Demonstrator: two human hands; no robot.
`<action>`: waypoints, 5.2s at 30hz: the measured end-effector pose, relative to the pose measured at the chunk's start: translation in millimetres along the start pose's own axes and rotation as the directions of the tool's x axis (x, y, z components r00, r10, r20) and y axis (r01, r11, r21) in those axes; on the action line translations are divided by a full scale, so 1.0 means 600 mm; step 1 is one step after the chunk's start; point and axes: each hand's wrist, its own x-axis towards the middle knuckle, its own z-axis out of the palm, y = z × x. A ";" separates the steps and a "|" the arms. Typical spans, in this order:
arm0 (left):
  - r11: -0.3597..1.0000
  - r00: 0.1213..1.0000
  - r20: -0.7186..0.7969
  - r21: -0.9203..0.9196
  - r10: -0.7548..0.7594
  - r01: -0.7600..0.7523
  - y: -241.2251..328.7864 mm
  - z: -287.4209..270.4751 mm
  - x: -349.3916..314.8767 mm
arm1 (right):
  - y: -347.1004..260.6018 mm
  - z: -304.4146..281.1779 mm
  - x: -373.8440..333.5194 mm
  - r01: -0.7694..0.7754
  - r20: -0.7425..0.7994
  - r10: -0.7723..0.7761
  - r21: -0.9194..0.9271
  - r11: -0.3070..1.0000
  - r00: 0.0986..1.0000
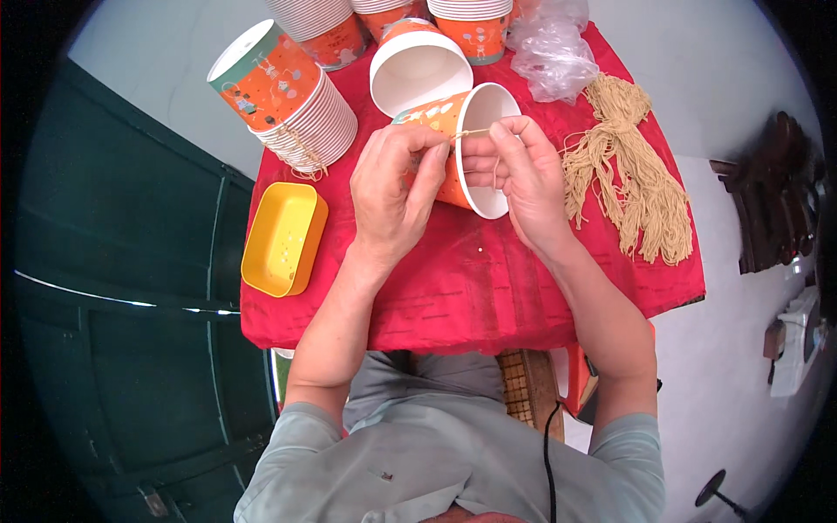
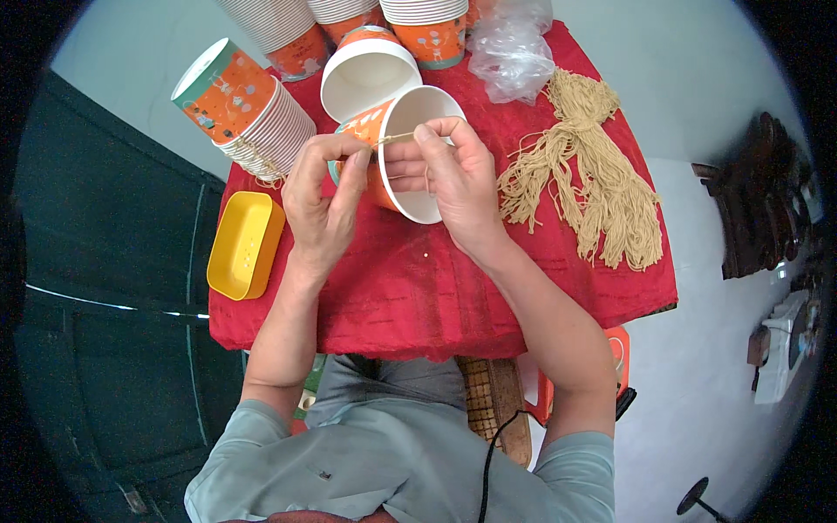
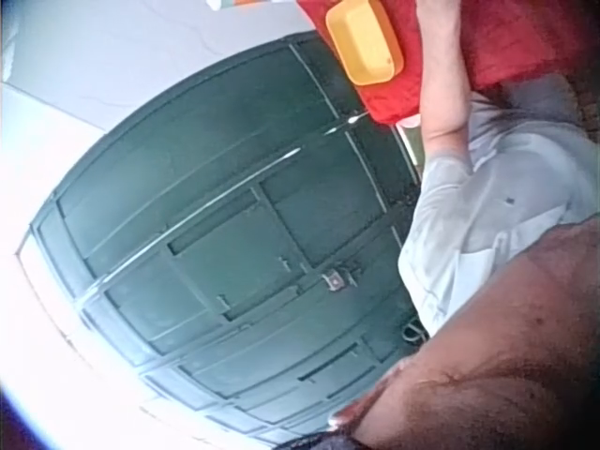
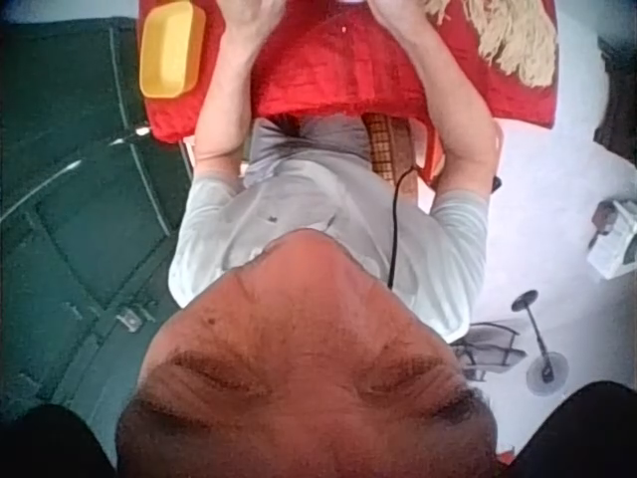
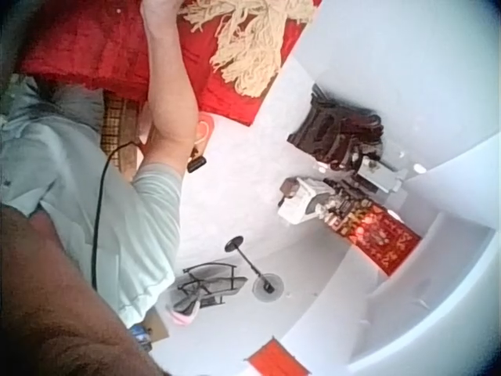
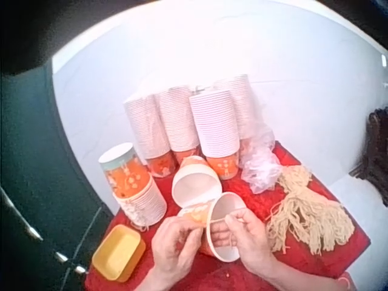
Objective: Tying strings onto decorative paper cups as part of a manufacturing or packaging process.
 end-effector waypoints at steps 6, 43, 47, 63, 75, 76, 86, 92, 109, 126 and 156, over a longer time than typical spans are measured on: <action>0.983 0.987 -0.025 -0.098 -0.160 0.157 -0.004 -0.002 -0.006 | 0.009 -0.001 0.003 0.000 0.019 0.000 -0.028 1.000 1.000; 0.891 0.928 0.200 -0.275 -0.314 0.361 0.096 -0.081 0.013 | -0.011 0.038 -0.047 -0.023 0.345 0.022 -0.003 1.000 0.938; 0.873 0.912 0.242 -0.287 -0.331 0.394 0.099 -0.085 0.015 | -0.005 0.031 -0.043 -0.028 0.369 0.014 0.031 0.999 0.929; 0.969 0.938 0.246 0.026 -0.246 0.247 0.112 -0.101 0.011 | -0.009 0.043 -0.057 0.172 0.292 -0.144 -0.073 0.982 0.945; 0.940 0.930 0.157 -0.028 -0.333 0.341 0.103 -0.104 0.003 | -0.008 0.042 -0.050 0.007 0.288 0.006 -0.046 0.999 0.958; 0.947 0.935 0.155 0.009 -0.318 0.321 0.103 -0.105 0.005 | -0.009 0.045 -0.052 0.036 0.266 -0.014 -0.080 0.996 0.964; 0.977 0.873 0.456 0.196 -0.171 0.089 0.127 -0.138 0.056 | -0.037 0.053 -0.032 0.813 0.472 -0.692 -0.497 0.303 0.547; 0.984 0.811 0.570 0.176 -0.135 0.040 0.126 -0.150 0.068 | -0.027 0.039 -0.038 0.768 0.481 -0.609 -0.498 0.401 0.630; 0.910 0.870 0.365 -0.117 -0.332 0.397 0.071 -0.132 0.038 | -0.047 0.034 -0.035 0.747 0.436 -0.704 -0.632 0.203 0.561; 0.858 0.924 0.276 -0.368 -0.266 0.357 0.030 -0.049 0.039 | -0.024 0.032 0.000 0.212 0.179 -0.177 -0.202 0.956 0.968; 0.613 0.883 0.265 -0.642 -0.386 0.461 -0.002 -0.060 0.018 | -0.028 0.074 -0.002 0.536 0.284 -0.491 -0.672 0.511 0.824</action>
